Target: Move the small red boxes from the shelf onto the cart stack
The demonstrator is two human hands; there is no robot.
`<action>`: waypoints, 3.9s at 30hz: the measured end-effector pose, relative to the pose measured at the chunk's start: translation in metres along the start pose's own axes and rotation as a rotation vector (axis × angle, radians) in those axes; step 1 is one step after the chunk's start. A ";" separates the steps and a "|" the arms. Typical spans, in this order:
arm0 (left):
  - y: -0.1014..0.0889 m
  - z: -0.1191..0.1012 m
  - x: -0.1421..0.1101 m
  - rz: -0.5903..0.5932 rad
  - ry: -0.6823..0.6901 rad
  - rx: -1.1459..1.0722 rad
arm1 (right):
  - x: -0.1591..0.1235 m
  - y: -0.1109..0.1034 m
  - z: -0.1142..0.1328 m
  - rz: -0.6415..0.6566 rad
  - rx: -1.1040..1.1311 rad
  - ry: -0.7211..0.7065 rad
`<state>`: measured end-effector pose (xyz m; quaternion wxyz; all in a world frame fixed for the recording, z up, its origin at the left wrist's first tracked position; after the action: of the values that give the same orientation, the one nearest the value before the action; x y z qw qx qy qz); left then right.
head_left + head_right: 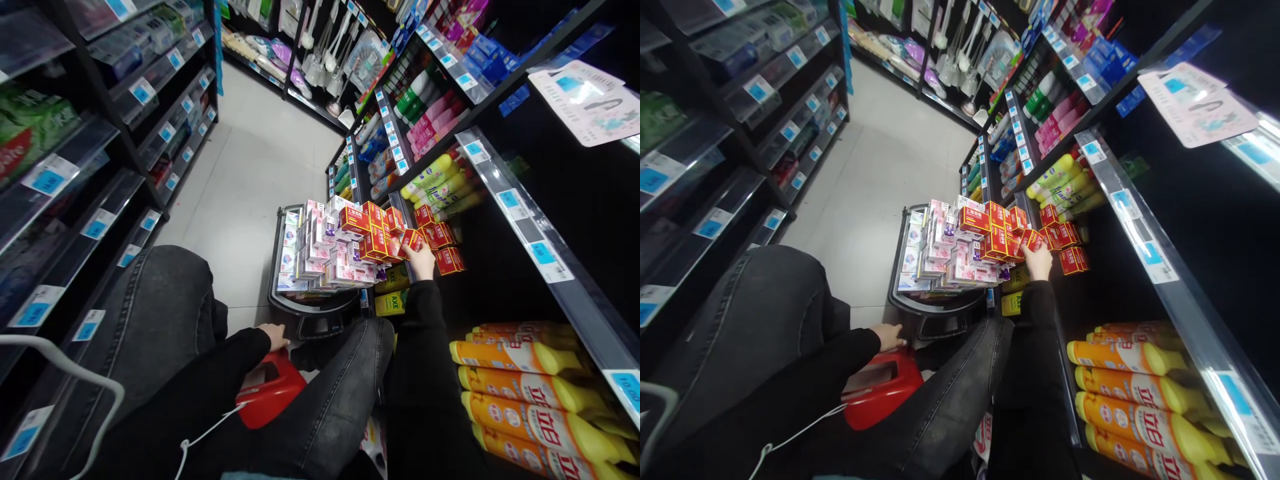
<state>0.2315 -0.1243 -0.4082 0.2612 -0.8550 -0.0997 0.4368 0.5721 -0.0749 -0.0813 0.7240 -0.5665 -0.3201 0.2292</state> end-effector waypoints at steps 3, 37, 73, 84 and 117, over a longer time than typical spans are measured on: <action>0.002 0.004 0.005 -0.012 -0.015 -0.012 | 0.012 0.022 -0.003 0.078 -0.047 0.061; 0.000 0.004 -0.004 0.010 -0.050 0.003 | 0.078 0.005 -0.050 -0.166 -0.150 0.135; 0.013 0.016 0.015 0.030 -0.070 -0.076 | -0.131 -0.034 0.060 0.295 2.143 0.089; 0.000 0.004 -0.006 0.042 -0.069 0.035 | 0.033 -0.042 0.064 0.034 0.353 -0.100; 0.007 0.008 0.004 0.038 -0.055 -0.003 | 0.082 0.005 0.055 0.157 -0.067 -0.520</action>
<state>0.2268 -0.1252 -0.4187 0.2489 -0.8447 -0.0914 0.4650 0.5885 0.0204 -0.0611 0.5785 -0.5353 -0.4577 0.4115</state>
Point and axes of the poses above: each hand's wrist, its own x-axis towards the middle knuckle, its own y-axis out of the palm, z = x × y, the point moved 8 cm from there along x, towards the middle knuckle, and after that the axes turned 4 degrees about -x, right-handed, at the moved point
